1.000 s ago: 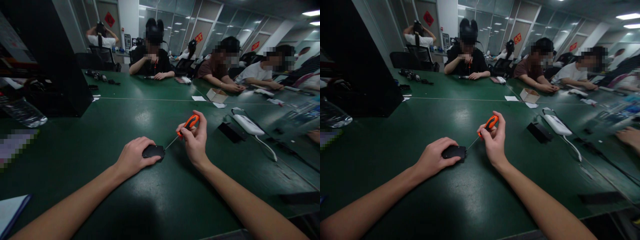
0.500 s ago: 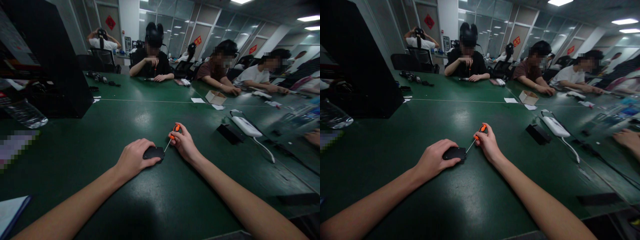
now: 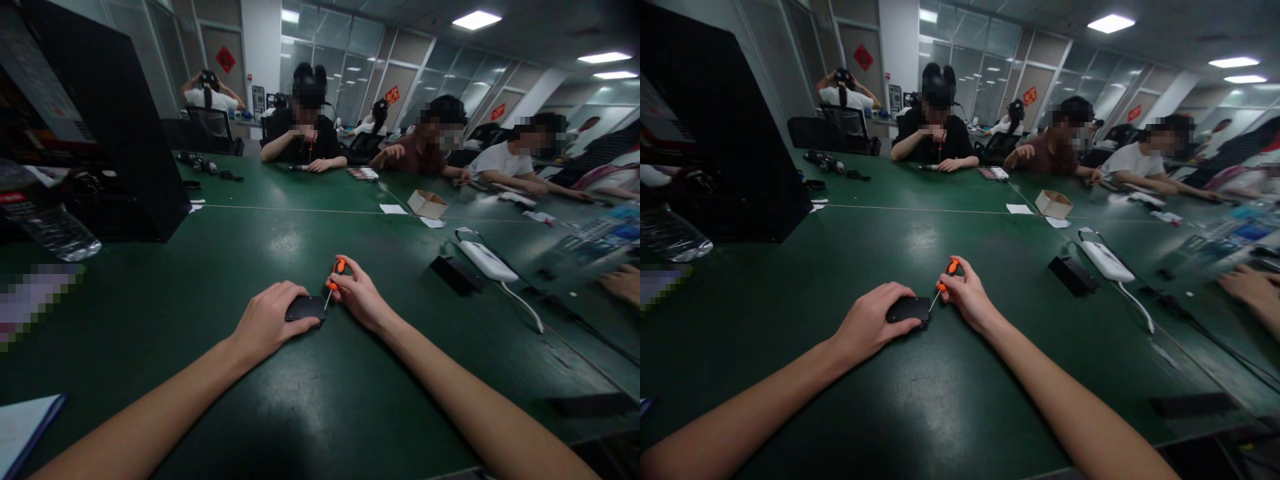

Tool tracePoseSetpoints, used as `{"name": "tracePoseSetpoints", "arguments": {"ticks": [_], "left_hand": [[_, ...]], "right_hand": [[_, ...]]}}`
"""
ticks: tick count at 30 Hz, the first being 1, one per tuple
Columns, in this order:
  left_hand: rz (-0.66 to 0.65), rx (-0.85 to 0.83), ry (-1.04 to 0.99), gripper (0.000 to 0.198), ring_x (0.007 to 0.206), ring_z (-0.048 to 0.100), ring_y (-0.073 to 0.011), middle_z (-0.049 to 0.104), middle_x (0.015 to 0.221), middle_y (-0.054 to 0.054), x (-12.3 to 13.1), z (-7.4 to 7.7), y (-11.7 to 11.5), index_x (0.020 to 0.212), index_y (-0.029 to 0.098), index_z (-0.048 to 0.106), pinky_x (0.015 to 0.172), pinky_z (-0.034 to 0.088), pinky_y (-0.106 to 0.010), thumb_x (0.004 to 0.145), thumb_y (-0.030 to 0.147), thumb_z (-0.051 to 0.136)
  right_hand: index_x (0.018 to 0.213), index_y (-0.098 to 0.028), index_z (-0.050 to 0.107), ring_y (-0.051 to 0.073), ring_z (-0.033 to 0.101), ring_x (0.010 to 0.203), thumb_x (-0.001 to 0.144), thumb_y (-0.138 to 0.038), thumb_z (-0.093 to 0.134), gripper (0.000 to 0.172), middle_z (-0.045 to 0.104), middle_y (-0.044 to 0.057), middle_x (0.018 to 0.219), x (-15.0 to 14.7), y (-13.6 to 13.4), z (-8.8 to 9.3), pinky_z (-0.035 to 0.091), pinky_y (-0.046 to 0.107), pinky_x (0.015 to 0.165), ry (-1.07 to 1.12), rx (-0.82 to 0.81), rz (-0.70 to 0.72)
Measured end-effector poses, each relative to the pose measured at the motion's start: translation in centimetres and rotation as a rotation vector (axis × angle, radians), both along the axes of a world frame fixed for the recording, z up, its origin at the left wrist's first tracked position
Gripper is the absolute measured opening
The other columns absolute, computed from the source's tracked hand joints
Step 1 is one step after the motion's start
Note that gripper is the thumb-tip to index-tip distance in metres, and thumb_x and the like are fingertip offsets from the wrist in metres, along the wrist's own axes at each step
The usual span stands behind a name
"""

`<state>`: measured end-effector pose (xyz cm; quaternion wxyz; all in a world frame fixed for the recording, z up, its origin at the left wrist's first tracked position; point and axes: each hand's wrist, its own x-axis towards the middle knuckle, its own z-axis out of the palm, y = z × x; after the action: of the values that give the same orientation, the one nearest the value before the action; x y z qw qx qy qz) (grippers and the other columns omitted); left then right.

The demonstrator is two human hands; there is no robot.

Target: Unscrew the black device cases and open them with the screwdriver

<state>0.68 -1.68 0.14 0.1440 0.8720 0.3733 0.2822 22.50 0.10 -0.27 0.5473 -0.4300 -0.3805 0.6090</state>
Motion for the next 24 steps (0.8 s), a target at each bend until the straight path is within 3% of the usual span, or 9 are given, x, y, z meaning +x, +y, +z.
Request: {"name": "tracePoseSetpoints", "arguments": {"ticks": [7, 12, 20, 24], "left_hand": [[0.001, -0.019, -0.013, 0.030, 0.096, 0.065, -0.0254, 0.069, 0.104, -0.006, 0.02, 0.05, 0.11, 0.110, 0.020, 0.063, 0.084, 0.051, -0.038, 0.092, 0.042, 0.070], [-0.004, -0.045, -0.024, 0.030, 0.096, 0.065, -0.0256, 0.069, 0.105, -0.006, -0.05, 0.15, 0.11, 0.109, 0.020, 0.063, 0.083, 0.050, -0.039, 0.093, 0.044, 0.068], [-0.025, -0.046, -0.086, 0.031, 0.097, 0.065, -0.0252, 0.070, 0.104, -0.006, 0.01, -0.12, 0.24, 0.109, 0.019, 0.064, 0.086, 0.051, -0.039, 0.088, 0.040, 0.074], [-0.054, -0.066, -0.110, 0.033, 0.098, 0.065, -0.0251, 0.070, 0.105, -0.007, -0.10, -0.01, 0.28, 0.110, 0.019, 0.065, 0.087, 0.052, -0.040, 0.086, 0.039, 0.076]], "right_hand": [[0.128, -0.023, 0.042, 0.009, 0.053, 0.050, 0.063, -0.034, 0.088, 0.081, 0.068, -0.004, 0.071, -0.05, -0.08, -0.06, 0.040, 0.023, 0.051, -0.041, -0.020, 0.056], [0.127, -0.025, 0.042, 0.010, 0.057, 0.052, 0.063, -0.038, 0.089, 0.080, 0.068, -0.005, 0.071, -0.15, 0.03, -0.31, 0.046, 0.024, 0.054, -0.029, 0.035, -0.078], [0.125, -0.025, 0.043, 0.011, 0.061, 0.054, 0.062, -0.036, 0.090, 0.079, 0.069, -0.004, 0.074, 0.05, 0.23, -0.63, 0.050, 0.025, 0.056, 0.013, 0.034, -0.109], [0.121, -0.026, 0.044, 0.011, 0.062, 0.055, 0.062, -0.036, 0.090, 0.076, 0.069, -0.005, 0.074, 0.35, 0.40, -0.79, 0.051, 0.024, 0.056, 0.023, 0.068, -0.194]]}}
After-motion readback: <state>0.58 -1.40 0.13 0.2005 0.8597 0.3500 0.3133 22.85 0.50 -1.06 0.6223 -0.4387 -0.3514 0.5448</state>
